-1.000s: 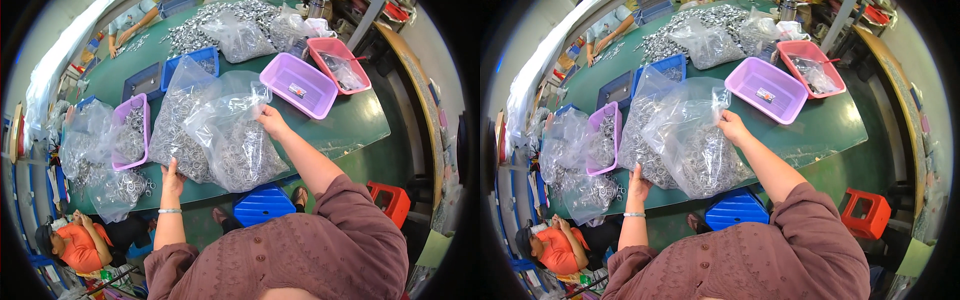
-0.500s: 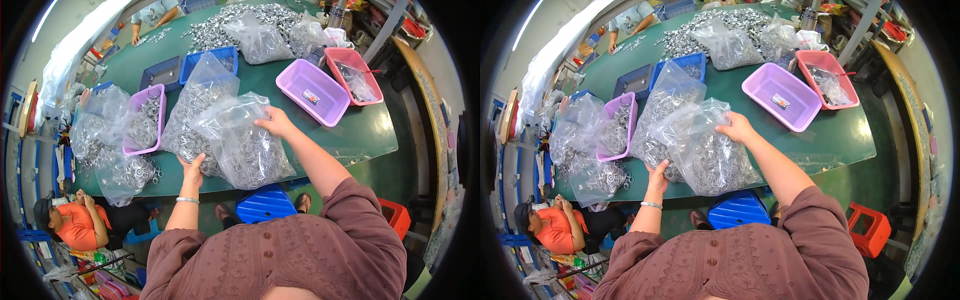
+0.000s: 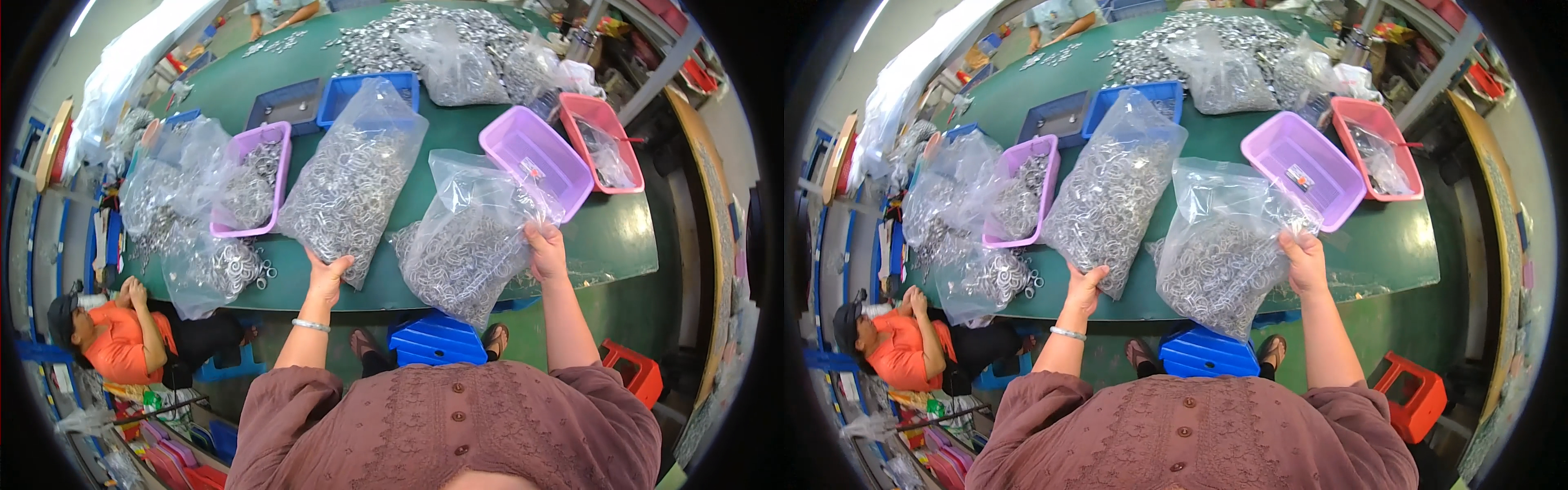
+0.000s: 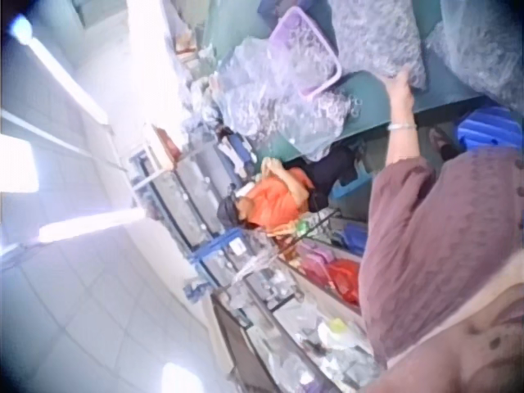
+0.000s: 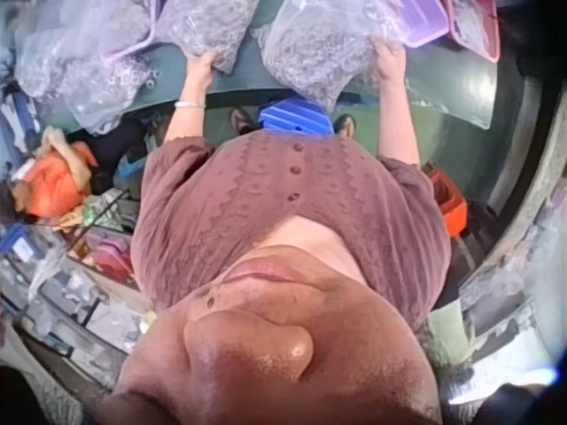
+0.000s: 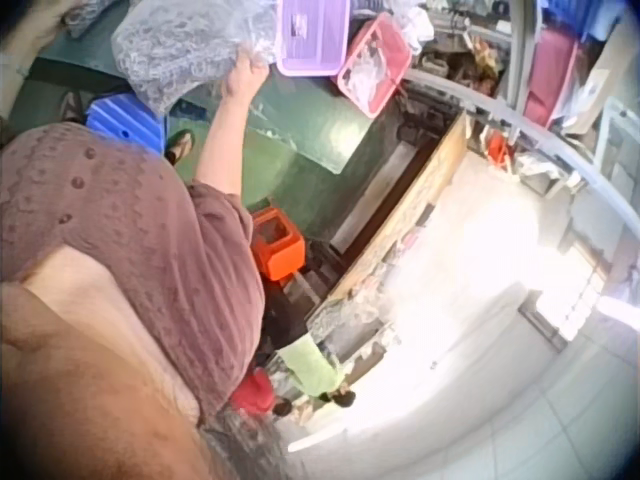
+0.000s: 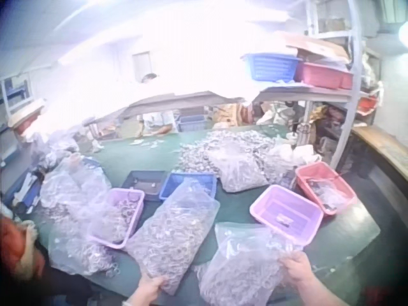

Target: The person sorts small metal parts on a table, transfers bags of metal components across the workshop, and connects metal buckle pieces together by hand at another workstation.

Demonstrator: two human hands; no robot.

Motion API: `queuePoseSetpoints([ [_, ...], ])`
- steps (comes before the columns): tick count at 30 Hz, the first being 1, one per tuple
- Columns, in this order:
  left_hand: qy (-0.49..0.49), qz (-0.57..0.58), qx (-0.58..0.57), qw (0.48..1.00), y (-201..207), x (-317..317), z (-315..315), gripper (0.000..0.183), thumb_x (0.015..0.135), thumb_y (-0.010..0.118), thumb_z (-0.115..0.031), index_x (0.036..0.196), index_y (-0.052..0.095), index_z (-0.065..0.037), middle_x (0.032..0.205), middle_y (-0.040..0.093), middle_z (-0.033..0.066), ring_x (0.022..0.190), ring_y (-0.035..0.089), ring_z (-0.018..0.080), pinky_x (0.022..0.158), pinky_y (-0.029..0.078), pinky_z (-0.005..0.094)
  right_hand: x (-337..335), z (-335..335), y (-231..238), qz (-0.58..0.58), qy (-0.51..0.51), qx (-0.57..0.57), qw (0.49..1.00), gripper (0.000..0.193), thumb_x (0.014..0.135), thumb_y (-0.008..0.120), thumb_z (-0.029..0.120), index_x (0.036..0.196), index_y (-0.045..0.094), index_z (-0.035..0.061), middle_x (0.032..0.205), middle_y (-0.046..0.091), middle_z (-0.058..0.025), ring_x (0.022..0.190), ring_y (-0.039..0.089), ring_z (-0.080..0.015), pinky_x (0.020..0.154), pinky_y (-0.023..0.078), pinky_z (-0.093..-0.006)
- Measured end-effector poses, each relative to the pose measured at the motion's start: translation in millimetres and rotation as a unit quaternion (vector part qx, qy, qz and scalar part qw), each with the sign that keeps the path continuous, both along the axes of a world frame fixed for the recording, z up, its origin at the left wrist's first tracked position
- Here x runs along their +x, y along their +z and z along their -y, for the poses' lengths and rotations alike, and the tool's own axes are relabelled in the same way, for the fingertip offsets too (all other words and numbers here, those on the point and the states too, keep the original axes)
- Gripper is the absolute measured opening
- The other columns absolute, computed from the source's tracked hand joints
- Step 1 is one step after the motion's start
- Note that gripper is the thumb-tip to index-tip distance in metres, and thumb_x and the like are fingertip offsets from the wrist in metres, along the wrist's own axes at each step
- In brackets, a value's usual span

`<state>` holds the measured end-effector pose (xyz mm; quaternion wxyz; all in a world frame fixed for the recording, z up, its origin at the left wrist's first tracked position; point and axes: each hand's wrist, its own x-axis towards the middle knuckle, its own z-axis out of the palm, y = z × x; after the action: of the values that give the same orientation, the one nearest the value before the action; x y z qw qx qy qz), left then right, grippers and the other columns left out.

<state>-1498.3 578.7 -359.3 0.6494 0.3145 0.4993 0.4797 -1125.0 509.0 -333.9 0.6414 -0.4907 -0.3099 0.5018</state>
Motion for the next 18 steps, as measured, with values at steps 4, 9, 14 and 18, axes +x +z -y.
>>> queuePoseSetpoints([
  [4,-0.014,-0.021,0.029,0.999,-5.4,-15.9,-1.0,0.089,0.058,0.062,0.006,0.131,0.014,-0.01,0.118,0.039,0.0108,0.106,0.042,0.0253,0.089,0.037,0.0361,4.9,20.1,6.0,-0.031,-0.054,0.001,0.998,0.02,0.078,0.061,0.011,0.095,0.058,0.0017,0.089,0.06,-0.0023,0.079,0.054,-0.0108,0.073,0.041,-0.025],
  [9,-0.073,-0.035,0.025,0.996,-6.0,-29.7,-4.1,0.086,0.058,0.062,0.004,0.131,0.016,-0.007,0.119,0.038,0.0106,0.107,0.041,0.0264,0.091,0.035,0.0362,6.3,25.4,8.3,-0.027,-0.12,-0.001,0.992,0.018,0.079,0.059,0.009,0.096,0.058,0.0006,0.087,0.06,-0.0024,0.078,0.054,-0.0112,0.075,0.041,-0.0252],
  [14,-0.071,-0.058,0.021,0.996,-0.7,-25.3,-2.2,0.087,0.057,0.059,0.005,0.131,0.016,-0.006,0.123,0.035,0.0107,0.111,0.038,0.0258,0.094,0.032,0.0363,-10.0,28.5,42.8,0.003,-0.066,0.024,0.998,0.018,0.081,0.058,0.011,0.095,0.058,-0.001,0.086,0.06,-0.0032,0.079,0.054,-0.0111,0.076,0.04,-0.0249],
  [18,-0.105,-0.064,0.004,0.992,3.8,-31.0,-12.9,0.085,0.056,0.059,0.005,0.13,0.019,-0.006,0.119,0.039,0.01,0.108,0.041,0.0252,0.093,0.033,0.0355,-28.2,29.6,71.4,0.042,-0.024,0.051,0.998,0.015,0.081,0.056,0.006,0.092,0.059,-0.0018,0.086,0.061,-0.004,0.079,0.054,-0.0107,0.074,0.042,-0.0245],
])
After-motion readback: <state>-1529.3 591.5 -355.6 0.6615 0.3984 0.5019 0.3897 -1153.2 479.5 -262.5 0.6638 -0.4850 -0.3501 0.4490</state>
